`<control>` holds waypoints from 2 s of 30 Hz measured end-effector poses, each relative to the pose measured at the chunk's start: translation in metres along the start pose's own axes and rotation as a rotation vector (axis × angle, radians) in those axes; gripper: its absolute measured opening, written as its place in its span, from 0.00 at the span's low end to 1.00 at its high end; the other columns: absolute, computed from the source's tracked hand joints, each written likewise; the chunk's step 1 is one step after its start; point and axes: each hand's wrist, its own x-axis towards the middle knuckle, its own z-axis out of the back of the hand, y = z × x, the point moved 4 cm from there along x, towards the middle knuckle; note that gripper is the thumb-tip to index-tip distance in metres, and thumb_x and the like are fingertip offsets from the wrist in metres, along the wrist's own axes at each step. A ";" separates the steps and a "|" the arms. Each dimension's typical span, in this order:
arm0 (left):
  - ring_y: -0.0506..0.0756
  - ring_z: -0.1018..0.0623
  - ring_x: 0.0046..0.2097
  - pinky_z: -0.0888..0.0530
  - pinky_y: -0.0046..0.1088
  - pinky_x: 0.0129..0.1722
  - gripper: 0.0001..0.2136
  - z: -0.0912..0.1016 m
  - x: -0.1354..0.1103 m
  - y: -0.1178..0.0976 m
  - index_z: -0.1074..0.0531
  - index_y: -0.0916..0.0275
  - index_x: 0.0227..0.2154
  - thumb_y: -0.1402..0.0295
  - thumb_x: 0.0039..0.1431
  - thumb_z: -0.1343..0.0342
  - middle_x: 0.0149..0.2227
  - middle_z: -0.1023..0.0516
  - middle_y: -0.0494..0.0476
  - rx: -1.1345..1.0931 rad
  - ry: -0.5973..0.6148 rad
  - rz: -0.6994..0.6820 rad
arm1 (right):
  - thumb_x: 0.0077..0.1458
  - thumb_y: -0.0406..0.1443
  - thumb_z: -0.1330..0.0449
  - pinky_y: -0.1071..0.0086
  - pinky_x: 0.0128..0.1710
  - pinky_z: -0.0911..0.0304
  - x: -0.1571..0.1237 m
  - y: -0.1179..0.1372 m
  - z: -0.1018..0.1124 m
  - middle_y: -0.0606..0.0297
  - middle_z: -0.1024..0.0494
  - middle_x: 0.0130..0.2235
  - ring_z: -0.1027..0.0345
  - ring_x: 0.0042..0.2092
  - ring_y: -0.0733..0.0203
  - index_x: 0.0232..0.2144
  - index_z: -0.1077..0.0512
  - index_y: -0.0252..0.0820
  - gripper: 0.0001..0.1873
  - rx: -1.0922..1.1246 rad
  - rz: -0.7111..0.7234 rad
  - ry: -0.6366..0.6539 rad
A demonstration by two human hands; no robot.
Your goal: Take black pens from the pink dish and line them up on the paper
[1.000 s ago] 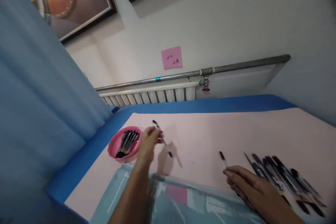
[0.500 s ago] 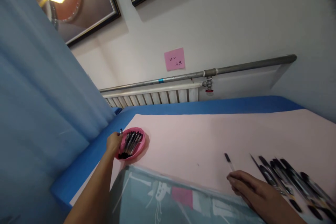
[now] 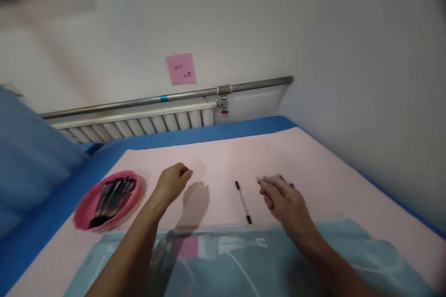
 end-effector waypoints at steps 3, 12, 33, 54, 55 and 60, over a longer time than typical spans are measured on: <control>0.57 0.27 0.28 0.38 0.28 0.28 0.08 -0.064 -0.003 -0.049 0.29 0.62 0.19 0.64 0.45 0.46 0.21 0.25 0.57 -0.050 0.142 -0.090 | 0.45 0.46 0.42 0.75 0.15 0.53 0.007 0.003 0.019 0.73 0.39 0.16 0.50 0.17 0.71 0.27 0.32 0.39 0.16 0.117 0.024 -0.125; 0.63 0.25 0.33 0.37 0.32 0.31 0.10 -0.139 -0.011 -0.081 0.39 0.61 0.10 0.72 0.37 0.44 0.20 0.26 0.64 -0.135 0.244 -0.047 | 0.47 0.43 0.43 0.76 0.16 0.53 0.016 0.002 0.038 0.72 0.34 0.21 0.49 0.18 0.72 0.28 0.32 0.39 0.12 0.171 0.093 -0.173; 0.51 0.26 0.26 0.31 0.25 0.23 0.14 -0.150 -0.004 -0.123 0.31 0.63 0.37 0.64 0.57 0.60 0.28 0.25 0.56 -0.421 0.443 -0.183 | 0.47 0.37 0.44 0.77 0.18 0.49 0.021 -0.009 0.034 0.74 0.37 0.19 0.46 0.19 0.72 0.36 0.32 0.39 0.12 0.013 0.045 -0.041; 0.67 0.25 0.38 0.35 0.35 0.35 0.02 -0.141 -0.001 -0.085 0.33 0.63 0.16 0.74 0.40 0.46 0.29 0.24 0.72 0.059 0.252 -0.067 | 0.49 0.40 0.44 0.76 0.21 0.46 0.016 0.000 0.039 0.73 0.35 0.21 0.44 0.21 0.70 0.36 0.32 0.40 0.12 -0.012 0.117 -0.089; 0.67 0.25 0.37 0.35 0.35 0.34 0.05 -0.141 -0.001 -0.082 0.35 0.62 0.14 0.75 0.38 0.46 0.27 0.24 0.70 0.015 0.246 -0.049 | 0.49 0.40 0.45 0.75 0.21 0.45 0.016 0.000 0.039 0.73 0.36 0.21 0.43 0.21 0.70 0.36 0.32 0.40 0.12 -0.030 0.117 -0.086; 0.60 0.26 0.26 0.35 0.31 0.27 0.09 -0.127 0.000 -0.065 0.39 0.61 0.10 0.74 0.37 0.45 0.16 0.30 0.59 -0.308 0.216 0.041 | 0.49 0.38 0.45 0.74 0.25 0.43 0.013 -0.001 0.028 0.71 0.34 0.22 0.39 0.25 0.67 0.36 0.31 0.40 0.11 -0.168 0.155 -0.020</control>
